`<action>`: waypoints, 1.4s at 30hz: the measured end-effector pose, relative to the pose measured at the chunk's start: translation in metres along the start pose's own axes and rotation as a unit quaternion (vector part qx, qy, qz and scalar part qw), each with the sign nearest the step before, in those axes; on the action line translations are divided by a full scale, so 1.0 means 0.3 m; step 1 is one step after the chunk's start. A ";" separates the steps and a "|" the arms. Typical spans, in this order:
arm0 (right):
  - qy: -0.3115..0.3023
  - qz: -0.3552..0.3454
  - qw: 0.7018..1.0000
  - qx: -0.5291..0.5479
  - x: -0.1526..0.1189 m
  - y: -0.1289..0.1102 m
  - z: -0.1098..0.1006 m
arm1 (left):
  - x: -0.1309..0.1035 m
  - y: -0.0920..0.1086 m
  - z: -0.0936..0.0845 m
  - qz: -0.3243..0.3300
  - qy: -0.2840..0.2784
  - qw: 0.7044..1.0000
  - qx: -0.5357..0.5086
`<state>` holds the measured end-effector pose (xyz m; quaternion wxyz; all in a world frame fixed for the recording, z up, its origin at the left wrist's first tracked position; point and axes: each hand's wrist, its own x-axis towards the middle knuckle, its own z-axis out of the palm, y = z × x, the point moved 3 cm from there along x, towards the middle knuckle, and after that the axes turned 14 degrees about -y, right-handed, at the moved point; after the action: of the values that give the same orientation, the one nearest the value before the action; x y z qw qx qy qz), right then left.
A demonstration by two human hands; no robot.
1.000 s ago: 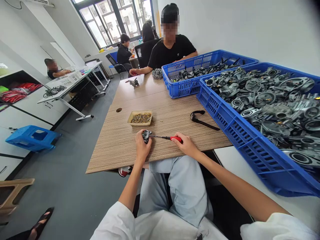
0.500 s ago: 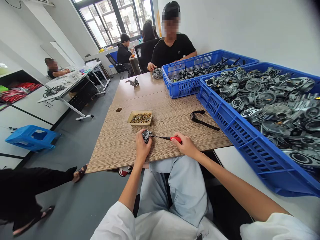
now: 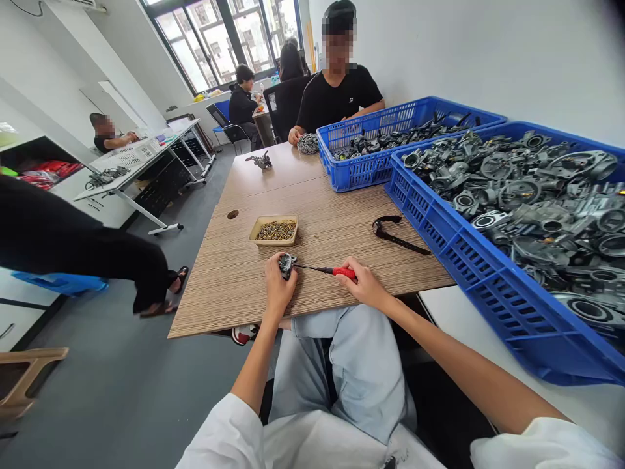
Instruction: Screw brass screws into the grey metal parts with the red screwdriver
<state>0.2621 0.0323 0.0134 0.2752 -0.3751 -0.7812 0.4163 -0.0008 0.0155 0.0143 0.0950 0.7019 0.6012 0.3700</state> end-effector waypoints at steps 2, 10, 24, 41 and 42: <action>0.004 0.002 1.000 0.004 0.001 -0.004 -0.003 | 0.001 0.002 0.000 0.003 0.000 1.000 0.001; 0.011 0.000 1.000 -0.002 0.008 -0.010 -0.006 | 0.001 -0.002 0.002 0.005 -0.001 1.000 -0.002; 0.000 -0.005 1.000 -0.016 -0.001 -0.014 -0.002 | 0.001 -0.006 0.003 0.003 0.001 1.000 -0.005; 0.030 0.000 0.999 -0.019 -0.006 -0.027 0.001 | 0.002 0.007 -0.001 0.000 -0.005 1.000 -0.010; 0.037 0.002 0.999 -0.026 -0.010 -0.027 0.003 | 0.003 0.010 -0.001 0.003 -0.007 1.000 -0.009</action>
<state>0.2604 0.0264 0.0194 0.2936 -0.3984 -0.7804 0.3821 0.0013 0.0154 0.0165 0.1040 0.7054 0.5949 0.3710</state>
